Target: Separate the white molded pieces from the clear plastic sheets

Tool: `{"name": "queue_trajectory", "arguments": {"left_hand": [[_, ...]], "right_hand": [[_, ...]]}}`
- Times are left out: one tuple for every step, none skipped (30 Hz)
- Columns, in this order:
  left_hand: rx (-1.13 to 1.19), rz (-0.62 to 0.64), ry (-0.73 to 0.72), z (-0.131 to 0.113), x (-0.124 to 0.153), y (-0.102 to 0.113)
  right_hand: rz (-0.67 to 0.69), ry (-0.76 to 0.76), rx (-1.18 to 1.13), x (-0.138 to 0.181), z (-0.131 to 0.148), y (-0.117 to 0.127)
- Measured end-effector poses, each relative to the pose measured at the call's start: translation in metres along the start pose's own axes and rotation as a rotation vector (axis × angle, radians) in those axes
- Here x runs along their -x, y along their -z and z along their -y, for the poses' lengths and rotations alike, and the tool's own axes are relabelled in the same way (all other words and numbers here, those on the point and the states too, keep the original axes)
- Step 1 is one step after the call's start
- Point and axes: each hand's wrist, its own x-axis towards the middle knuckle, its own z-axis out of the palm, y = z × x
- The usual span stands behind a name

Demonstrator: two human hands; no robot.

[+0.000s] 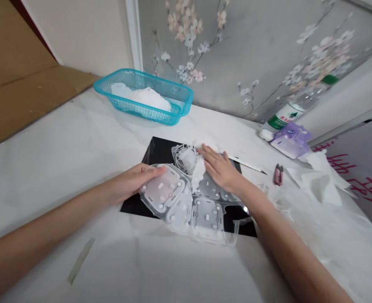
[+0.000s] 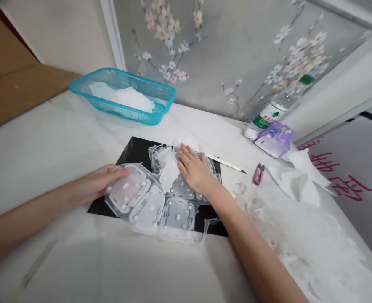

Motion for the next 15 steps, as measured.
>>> {"name": "queue_trajectory", "arguments": {"left_hand": [[0.005,-0.002,0.014,0.000,0.000,0.000],[0.009,-0.001,0.032,-0.001,0.000,-0.001],[0.019,0.001,0.047,-0.002,0.000,-0.002],[0.036,0.000,0.048,-0.002,0.001,-0.003],[0.060,-0.004,0.037,-0.003,0.001,-0.004],[0.087,-0.018,0.014,-0.004,0.001,-0.005],[0.113,-0.040,-0.014,-0.004,0.002,-0.007],[0.136,-0.060,-0.038,-0.004,0.003,-0.008],[0.154,-0.072,-0.050,-0.003,0.003,-0.009],[0.166,-0.076,-0.051,-0.002,0.004,-0.010],[0.171,-0.066,-0.041,-0.001,0.005,-0.010],[0.176,-0.040,-0.027,0.000,0.005,-0.010],[0.187,-0.003,-0.012,0.002,0.006,-0.010],[0.206,0.027,-0.004,0.002,0.006,-0.010],[0.238,0.040,-0.014,0.003,0.006,-0.009]], "right_hand": [[0.067,-0.017,0.012,0.001,0.000,0.000],[0.097,-0.031,0.018,0.002,0.002,0.002],[0.075,-0.035,0.015,0.004,0.005,0.005],[0.008,-0.028,0.001,0.006,0.011,0.009],[-0.084,-0.013,-0.015,0.009,0.020,0.012],[-0.180,0.014,-0.028,0.012,0.031,0.015],[-0.270,0.045,-0.032,0.017,0.044,0.016],[-0.361,0.089,-0.020,0.022,0.058,0.016],[-0.420,0.164,0.014,0.027,0.071,0.014],[-0.448,0.266,0.074,0.032,0.084,0.011],[-0.439,0.389,0.147,0.037,0.095,0.007],[-0.399,0.506,0.226,0.042,0.103,0.002],[-0.361,0.575,0.293,0.044,0.108,-0.003],[-0.323,0.612,0.341,0.046,0.110,-0.008],[-0.292,0.611,0.366,0.046,0.109,-0.014]]}}
